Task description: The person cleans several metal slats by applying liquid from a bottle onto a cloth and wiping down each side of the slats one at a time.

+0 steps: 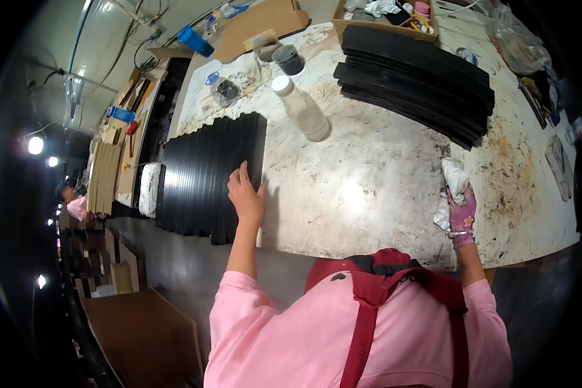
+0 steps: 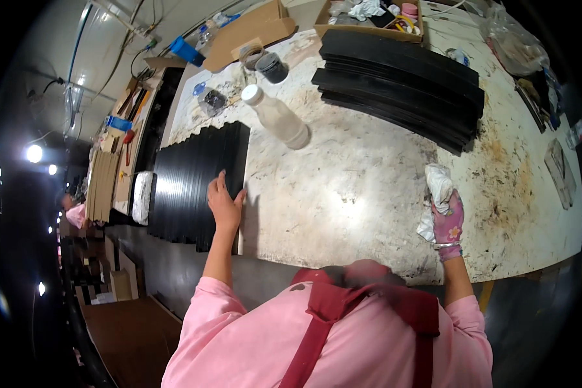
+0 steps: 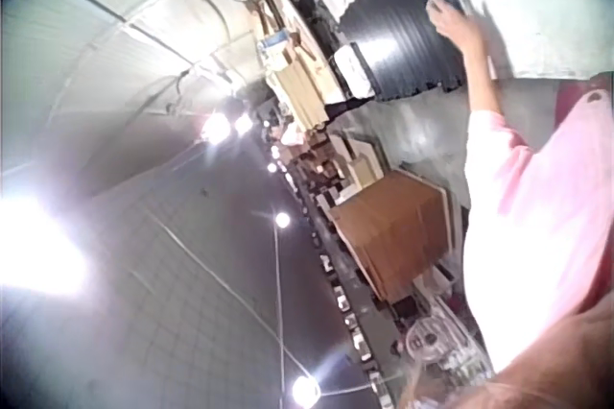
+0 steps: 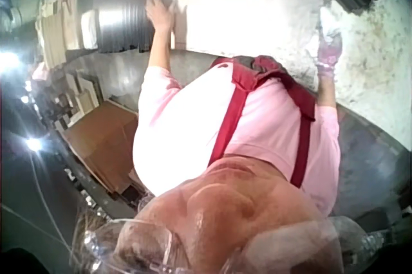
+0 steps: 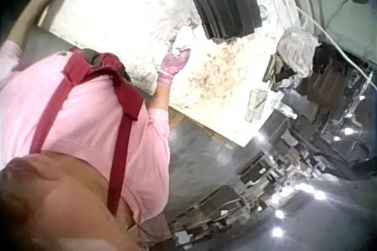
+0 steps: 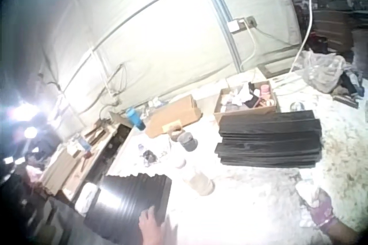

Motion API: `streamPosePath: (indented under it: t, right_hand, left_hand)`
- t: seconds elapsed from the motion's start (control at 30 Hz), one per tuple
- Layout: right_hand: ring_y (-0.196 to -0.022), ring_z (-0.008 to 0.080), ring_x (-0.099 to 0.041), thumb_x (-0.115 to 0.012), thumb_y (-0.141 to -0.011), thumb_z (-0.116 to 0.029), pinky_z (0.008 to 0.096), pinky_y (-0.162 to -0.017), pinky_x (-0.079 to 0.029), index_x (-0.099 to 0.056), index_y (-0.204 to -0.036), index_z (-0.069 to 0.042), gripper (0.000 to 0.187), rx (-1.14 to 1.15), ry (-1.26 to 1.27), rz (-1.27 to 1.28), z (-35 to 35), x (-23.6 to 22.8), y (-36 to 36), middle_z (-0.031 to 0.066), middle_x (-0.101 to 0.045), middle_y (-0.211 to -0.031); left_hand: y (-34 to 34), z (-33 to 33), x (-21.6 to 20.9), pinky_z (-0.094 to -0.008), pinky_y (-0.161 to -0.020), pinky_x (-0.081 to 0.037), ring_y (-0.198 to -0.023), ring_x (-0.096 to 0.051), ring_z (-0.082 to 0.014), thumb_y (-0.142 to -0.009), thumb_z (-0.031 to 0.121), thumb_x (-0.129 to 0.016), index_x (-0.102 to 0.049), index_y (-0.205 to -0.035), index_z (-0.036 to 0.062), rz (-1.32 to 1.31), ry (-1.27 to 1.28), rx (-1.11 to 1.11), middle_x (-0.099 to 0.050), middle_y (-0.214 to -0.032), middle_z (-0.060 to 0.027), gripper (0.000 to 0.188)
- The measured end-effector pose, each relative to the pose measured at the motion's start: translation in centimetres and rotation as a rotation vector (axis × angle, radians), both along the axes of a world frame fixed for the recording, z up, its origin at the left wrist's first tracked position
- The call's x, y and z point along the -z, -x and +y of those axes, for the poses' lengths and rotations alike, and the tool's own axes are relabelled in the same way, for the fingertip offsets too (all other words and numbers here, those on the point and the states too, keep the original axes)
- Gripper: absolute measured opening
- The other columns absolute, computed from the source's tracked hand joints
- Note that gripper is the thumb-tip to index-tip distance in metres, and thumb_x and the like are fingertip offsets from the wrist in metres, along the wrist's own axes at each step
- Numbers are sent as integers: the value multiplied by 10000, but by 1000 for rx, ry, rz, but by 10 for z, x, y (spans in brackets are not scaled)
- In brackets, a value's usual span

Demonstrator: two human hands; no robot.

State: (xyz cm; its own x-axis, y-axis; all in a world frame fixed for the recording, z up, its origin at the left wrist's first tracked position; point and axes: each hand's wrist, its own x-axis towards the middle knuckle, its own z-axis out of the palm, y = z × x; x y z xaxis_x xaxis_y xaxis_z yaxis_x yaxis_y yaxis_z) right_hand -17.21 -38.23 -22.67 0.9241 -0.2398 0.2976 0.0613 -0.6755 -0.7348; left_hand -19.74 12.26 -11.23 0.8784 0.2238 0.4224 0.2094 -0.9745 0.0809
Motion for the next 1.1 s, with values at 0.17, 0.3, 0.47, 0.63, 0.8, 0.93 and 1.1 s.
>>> streamPosePath:
  t: [0.17, 0.3, 0.47, 0.63, 0.8, 0.93, 1.1]
  right_hand:
    - [-1094, 386, -565, -738, -713, -102, 398, -964, -436, -549, -1190, 67, 540, 25, 5, 10, 0, 0, 4, 246, -598, -1154]
    - [-1098, 395, -567, -722, -729, -101, 405, -964, -435, -557, -1177, 75, 509, 16, -25, 9, 8, -6, 4, 260, -601, -1146]
    - [-935, 389, -593, -658, -792, -94, 414, -819, -468, -571, -1047, 42, 302, 37, -29, 0, 18, -36, 5, 229, -621, -966]
    - [-798, 384, -575, -639, -791, -79, 420, -703, -461, -543, -908, -22, 162, 6, 12, -42, 19, -39, -1, 175, -584, -826]
    - [-786, 385, -573, -645, -768, -58, 418, -685, -462, -549, -898, -43, 162, 30, -12, -7, 30, -57, -2, 156, -568, -796]
    - [-837, 388, -591, -652, -761, -56, 409, -719, -477, -590, -956, -19, 208, 52, 20, -49, 34, -52, 3, 173, -603, -882]
    - [-885, 403, -593, -649, -787, -83, 428, -765, -484, -605, -1003, 2, 237, 75, 58, -112, 25, -36, 4, 202, -617, -957]
  left_hand:
    - [-103, -61, -47, -404, -1066, -329, -1257, -418, -324, -713, 286, -792, -181, -1472, 21, -39, 851, 275, -361, -1417, -225, 1010]
    - [-169, -76, -40, -353, -972, -393, -1127, -513, -271, -730, 277, -788, -417, -1305, -7, -63, 897, 320, -512, -1250, -185, 741]
    - [-242, -55, -33, -354, -898, -443, -991, -591, -253, -769, 270, -776, -533, -1161, -28, -170, 870, 352, -622, -1072, -157, 550]
    - [-311, -39, -37, -371, -934, -426, -1067, -573, -302, -783, 290, -759, -488, -1229, -29, -275, 826, 424, -594, -1149, -190, 612]
    - [-330, -30, -10, -385, -983, -390, -1157, -523, -309, -795, 284, -743, -440, -1281, -33, -285, 803, 286, -545, -1242, -191, 654]
    - [-309, -26, 4, -407, -1044, -326, -1215, -452, -350, -801, 274, -744, -402, -1320, -65, -519, 505, 321, -485, -1283, -213, 709]
    - [-272, -103, -8, -397, -1037, -368, -1214, -480, -358, -736, 130, -768, -389, -1357, -12, -127, 414, 783, -521, -1269, -210, 741]
